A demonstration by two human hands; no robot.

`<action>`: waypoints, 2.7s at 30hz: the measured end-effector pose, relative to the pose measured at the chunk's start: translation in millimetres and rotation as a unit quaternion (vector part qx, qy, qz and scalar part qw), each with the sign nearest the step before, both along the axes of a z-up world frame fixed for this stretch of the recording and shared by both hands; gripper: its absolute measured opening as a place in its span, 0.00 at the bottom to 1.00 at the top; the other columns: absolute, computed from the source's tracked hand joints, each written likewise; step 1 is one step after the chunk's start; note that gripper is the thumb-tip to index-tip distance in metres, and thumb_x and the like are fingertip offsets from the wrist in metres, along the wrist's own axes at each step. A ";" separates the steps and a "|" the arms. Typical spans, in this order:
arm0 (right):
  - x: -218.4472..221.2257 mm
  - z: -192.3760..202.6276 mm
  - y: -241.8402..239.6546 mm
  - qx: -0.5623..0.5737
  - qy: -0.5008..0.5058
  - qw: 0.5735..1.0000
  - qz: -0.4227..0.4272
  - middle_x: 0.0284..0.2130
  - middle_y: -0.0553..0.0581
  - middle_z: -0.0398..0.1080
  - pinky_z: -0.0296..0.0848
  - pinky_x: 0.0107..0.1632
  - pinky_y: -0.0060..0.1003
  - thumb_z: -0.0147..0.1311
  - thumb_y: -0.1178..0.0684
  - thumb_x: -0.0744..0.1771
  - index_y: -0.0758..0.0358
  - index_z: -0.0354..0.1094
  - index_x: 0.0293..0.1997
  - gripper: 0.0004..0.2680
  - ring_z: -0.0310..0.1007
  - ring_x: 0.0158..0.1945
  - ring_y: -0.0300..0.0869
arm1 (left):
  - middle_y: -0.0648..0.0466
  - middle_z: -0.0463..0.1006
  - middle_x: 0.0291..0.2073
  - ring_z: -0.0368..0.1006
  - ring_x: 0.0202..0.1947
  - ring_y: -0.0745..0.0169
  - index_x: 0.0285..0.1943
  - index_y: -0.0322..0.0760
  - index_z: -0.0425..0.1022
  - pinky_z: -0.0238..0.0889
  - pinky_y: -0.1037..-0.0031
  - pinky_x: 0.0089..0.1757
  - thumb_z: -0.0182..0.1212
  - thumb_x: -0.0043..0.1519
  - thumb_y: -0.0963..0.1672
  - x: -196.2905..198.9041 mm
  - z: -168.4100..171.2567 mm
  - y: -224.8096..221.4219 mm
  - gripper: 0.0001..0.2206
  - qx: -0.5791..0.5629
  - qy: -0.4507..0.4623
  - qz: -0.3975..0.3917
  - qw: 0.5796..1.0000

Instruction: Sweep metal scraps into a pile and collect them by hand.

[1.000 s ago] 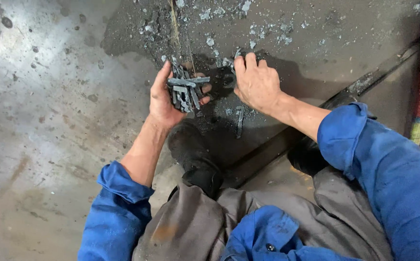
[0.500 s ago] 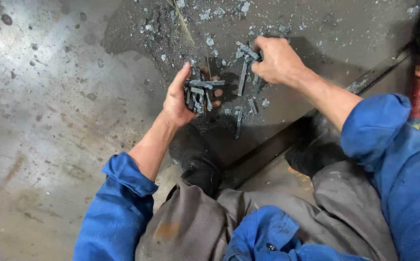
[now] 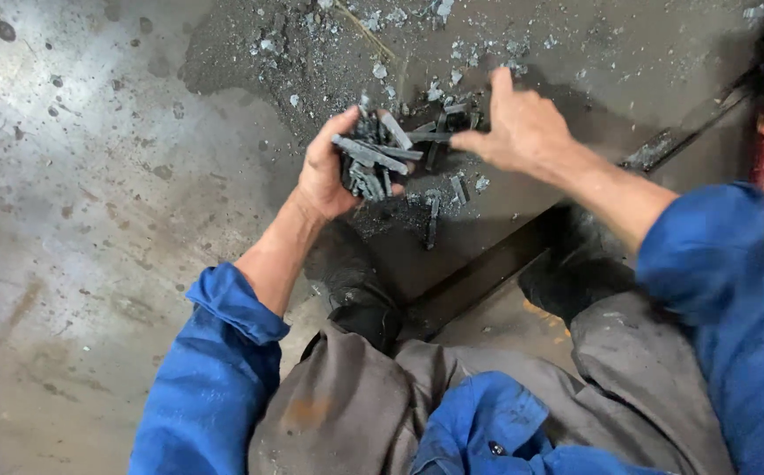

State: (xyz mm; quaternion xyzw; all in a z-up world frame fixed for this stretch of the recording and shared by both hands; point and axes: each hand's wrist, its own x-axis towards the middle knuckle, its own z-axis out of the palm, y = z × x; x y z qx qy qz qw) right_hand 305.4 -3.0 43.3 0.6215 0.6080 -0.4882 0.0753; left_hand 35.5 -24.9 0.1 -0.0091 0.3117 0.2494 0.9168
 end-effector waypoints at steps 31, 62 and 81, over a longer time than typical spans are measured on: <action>-31.6 25.7 1.6 0.092 0.150 0.984 0.011 0.52 0.72 0.73 0.80 0.46 0.41 0.58 0.54 0.67 0.71 0.64 0.62 0.18 0.81 0.45 0.51 | 0.45 0.81 0.50 0.80 0.49 0.45 0.61 0.43 0.74 0.75 0.49 0.42 0.51 0.63 0.63 -12.1 -11.8 -2.1 0.31 -0.032 -0.022 0.029 0.999; -15.2 -8.4 -58.0 -0.001 -0.091 0.990 0.110 0.29 0.77 0.74 0.78 0.39 0.53 0.61 0.35 0.65 0.78 0.70 0.41 0.24 0.80 0.36 0.64 | 0.45 0.81 0.43 0.83 0.44 0.41 0.59 0.44 0.75 0.73 0.55 0.33 0.52 0.64 0.60 -32.9 -10.1 8.3 0.26 0.023 0.048 0.074 0.996; -23.7 -26.8 -88.3 0.137 -0.081 0.963 0.217 0.28 0.65 0.76 0.78 0.34 0.51 0.60 0.50 0.62 0.67 0.67 0.37 0.10 0.79 0.30 0.57 | 0.44 0.82 0.45 0.82 0.42 0.41 0.59 0.43 0.74 0.74 0.58 0.33 0.55 0.64 0.61 -51.4 1.5 6.1 0.26 0.029 0.077 0.107 0.991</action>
